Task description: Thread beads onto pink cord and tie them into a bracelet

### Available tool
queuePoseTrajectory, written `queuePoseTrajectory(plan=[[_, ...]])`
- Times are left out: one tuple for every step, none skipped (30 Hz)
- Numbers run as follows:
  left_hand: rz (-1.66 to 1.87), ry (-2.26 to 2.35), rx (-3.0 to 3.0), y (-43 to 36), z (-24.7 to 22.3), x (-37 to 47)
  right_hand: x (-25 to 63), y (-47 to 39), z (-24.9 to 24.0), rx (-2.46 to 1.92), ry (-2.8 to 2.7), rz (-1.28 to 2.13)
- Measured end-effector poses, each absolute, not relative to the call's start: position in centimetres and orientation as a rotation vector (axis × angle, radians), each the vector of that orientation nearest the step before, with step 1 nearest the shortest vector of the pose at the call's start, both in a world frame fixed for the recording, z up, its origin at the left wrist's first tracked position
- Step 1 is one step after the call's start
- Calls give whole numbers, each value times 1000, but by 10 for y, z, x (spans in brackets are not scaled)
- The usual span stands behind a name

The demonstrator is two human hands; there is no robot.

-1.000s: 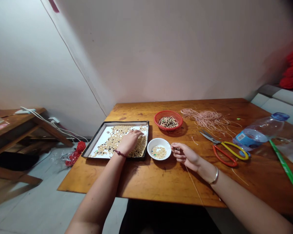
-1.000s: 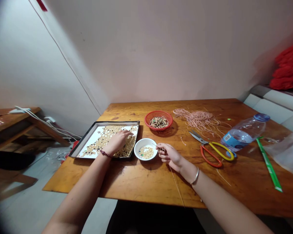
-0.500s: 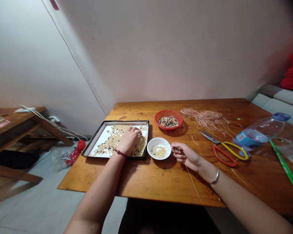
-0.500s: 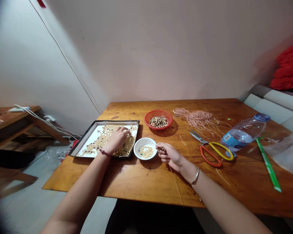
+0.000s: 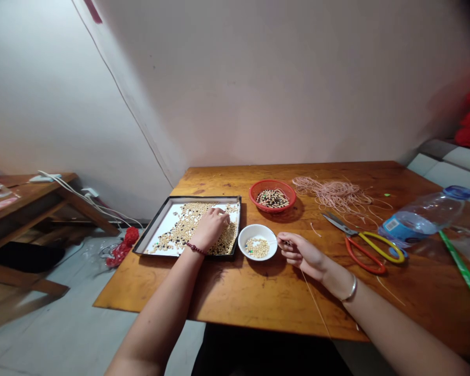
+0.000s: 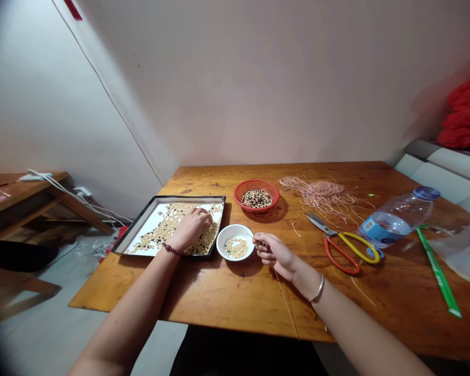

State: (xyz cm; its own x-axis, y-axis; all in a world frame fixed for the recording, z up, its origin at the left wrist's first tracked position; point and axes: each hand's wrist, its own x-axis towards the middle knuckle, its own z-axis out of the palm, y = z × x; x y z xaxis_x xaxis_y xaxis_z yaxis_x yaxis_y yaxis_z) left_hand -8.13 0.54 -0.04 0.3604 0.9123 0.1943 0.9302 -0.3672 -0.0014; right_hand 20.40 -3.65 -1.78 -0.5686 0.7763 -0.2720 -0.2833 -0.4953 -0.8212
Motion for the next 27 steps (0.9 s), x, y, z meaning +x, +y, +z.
queuePoseTrajectory(plan=[[-245,-1705,-2494,6,0,-81,204,-37,-18,-857,-986,2095],[-252,-1708,-2487,5,0,-81,204,-37,-17,-861,-984,2094],[-261,-1707,-2482,5,0,-81,204,-37,-17,-865,-985,2092],[-267,-1705,-2476,5,-1,-81,204,-37,-17,-868,-988,2088],[-269,-1704,-2471,5,-1,-81,204,-37,-17,-866,-993,2086],[-266,-1706,-2463,4,-2,-81,204,-37,-17,-864,-997,2083],[-261,-1713,-2448,4,-3,-81,203,-37,-17,-863,-999,2082],[-253,-1724,-2433,4,-3,-81,203,-37,-17,-860,-997,2085],[-242,-1735,-2421,3,-4,-81,203,-36,-17,-859,-993,2088],[-228,-1747,-2415,3,-5,-81,203,-36,-17,-858,-989,2090],[-214,-1760,-2409,3,-6,-80,203,-35,-18,-862,-985,2092],[-200,-1773,-2406,3,-6,-79,203,-35,-18,-867,-984,2093],[-189,-1786,-2407,3,-6,-79,203,-35,-18,-872,-985,2093],[-185,-1796,-2409,2,-6,-78,203,-35,-18,-874,-988,2090],[-190,-1806,-2407,2,-5,-77,203,-36,-18,-875,-991,2089],[-201,-1815,-2401,1,-4,-75,203,-36,-18,-875,-993,2087],[-215,-1819,-2396,1,-3,-74,204,-36,-18,-877,-993,2086],[-224,-1821,-2391,0,-2,-73,204,-36,-18,-879,-992,2083],[-228,-1821,-2384,0,-1,-72,204,-36,-18,-882,-990,2082],[-227,-1820,-2378,0,0,-72,204,-36,-18,-885,-987,2082],[-223,-1819,-2374,0,0,-72,203,-35,-18,-887,-984,2085],[-220,-1815,-2373,0,0,-72,203,-35,-18,-888,-982,2089],[-219,-1811,-2371,0,-1,-72,203,-34,-18,-890,-981,2095],[-219,-1809,-2366,1,-2,-73,202,-34,-18,-890,-982,2101],[-218,-1808,-2357,1,-3,-74,202,-33,-19,-891,-984,2105],[-215,-1809,-2344,2,-5,-74,202,-33,-19,-892,-985,2105],[-208,-1811,-2330,3,-7,-75,202,-33,-19,-895,-982,2102]])
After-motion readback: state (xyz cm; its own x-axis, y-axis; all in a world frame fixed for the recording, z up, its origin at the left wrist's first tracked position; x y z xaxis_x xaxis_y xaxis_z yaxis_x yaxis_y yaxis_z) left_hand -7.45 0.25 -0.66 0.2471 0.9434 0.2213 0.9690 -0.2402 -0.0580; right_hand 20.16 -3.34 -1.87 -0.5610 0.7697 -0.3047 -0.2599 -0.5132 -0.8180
